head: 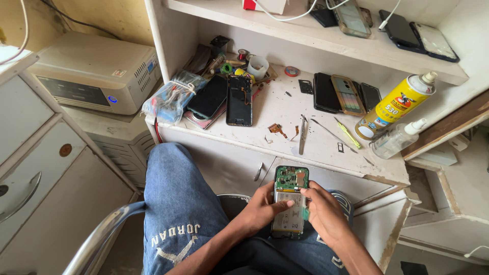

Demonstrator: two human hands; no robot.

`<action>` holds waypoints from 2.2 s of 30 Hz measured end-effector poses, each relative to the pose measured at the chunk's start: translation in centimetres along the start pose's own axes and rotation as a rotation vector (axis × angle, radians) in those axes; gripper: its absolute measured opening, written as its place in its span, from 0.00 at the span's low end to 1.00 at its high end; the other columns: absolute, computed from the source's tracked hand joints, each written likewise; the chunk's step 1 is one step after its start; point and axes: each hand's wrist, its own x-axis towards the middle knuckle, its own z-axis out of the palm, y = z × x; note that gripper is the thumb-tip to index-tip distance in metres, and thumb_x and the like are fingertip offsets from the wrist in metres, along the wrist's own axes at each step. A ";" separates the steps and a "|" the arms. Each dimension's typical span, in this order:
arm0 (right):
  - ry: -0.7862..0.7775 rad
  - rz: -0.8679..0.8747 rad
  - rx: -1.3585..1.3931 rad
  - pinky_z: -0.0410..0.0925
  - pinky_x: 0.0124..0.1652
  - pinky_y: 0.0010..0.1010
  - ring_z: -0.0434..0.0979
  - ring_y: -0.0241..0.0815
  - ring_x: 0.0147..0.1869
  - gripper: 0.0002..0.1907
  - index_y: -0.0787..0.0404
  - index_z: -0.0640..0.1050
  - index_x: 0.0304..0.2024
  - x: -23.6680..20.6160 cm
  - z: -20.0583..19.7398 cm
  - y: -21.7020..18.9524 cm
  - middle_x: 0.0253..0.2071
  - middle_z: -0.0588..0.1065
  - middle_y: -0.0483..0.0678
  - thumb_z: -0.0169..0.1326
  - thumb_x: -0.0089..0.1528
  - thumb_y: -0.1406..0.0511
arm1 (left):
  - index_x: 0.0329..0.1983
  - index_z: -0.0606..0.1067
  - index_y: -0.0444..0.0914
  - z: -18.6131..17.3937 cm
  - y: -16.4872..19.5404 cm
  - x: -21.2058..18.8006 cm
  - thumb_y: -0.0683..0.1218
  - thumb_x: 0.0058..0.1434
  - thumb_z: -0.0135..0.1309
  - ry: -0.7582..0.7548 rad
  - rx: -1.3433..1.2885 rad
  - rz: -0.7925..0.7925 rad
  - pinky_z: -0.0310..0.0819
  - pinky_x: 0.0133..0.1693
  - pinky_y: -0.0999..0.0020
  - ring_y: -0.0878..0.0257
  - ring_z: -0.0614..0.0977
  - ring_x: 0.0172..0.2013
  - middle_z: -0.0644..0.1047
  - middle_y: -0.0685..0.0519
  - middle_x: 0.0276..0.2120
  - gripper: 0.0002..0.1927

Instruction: The person sprays a cleaning agent onto the exposed internals of a disassembled smartphone, then wipes the battery and motherboard area with a cloth. They use a metal spudger to pry and adjust components near the battery and ribbon cables, then reposition the battery and continue cleaning and adjusting internal parts.

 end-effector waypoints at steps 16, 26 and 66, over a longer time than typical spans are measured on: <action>-0.038 -0.113 -0.020 0.66 0.42 0.27 0.70 0.32 0.41 0.01 0.61 0.74 0.38 1.4 -2.5 2.2 0.38 0.73 0.43 0.52 0.66 0.71 | 0.63 0.68 0.32 0.1 -0.5 0.1 0.44 0.64 0.59 -0.012 0.051 -0.014 0.78 0.54 0.63 0.61 0.82 0.51 0.80 0.45 0.51 0.26; -0.045 -0.012 -0.022 0.69 0.46 0.32 0.75 0.35 0.46 0.07 0.62 0.75 0.45 0.4 -0.7 0.3 0.43 0.77 0.47 0.52 0.64 0.69 | 0.62 0.67 0.33 0.0 -0.4 0.1 0.43 0.64 0.58 -0.011 0.043 -0.002 0.78 0.53 0.64 0.62 0.82 0.51 0.80 0.46 0.50 0.25; -0.098 0.021 -0.556 0.62 0.34 0.22 0.64 0.28 0.35 0.12 0.59 0.79 0.46 -0.3 -0.9 1.1 0.34 0.72 0.41 0.53 0.66 0.59 | 0.59 0.67 0.35 -0.4 1.3 0.6 0.38 0.52 0.66 0.234 0.075 -0.016 0.80 0.50 0.64 0.62 0.83 0.46 0.81 0.48 0.46 0.31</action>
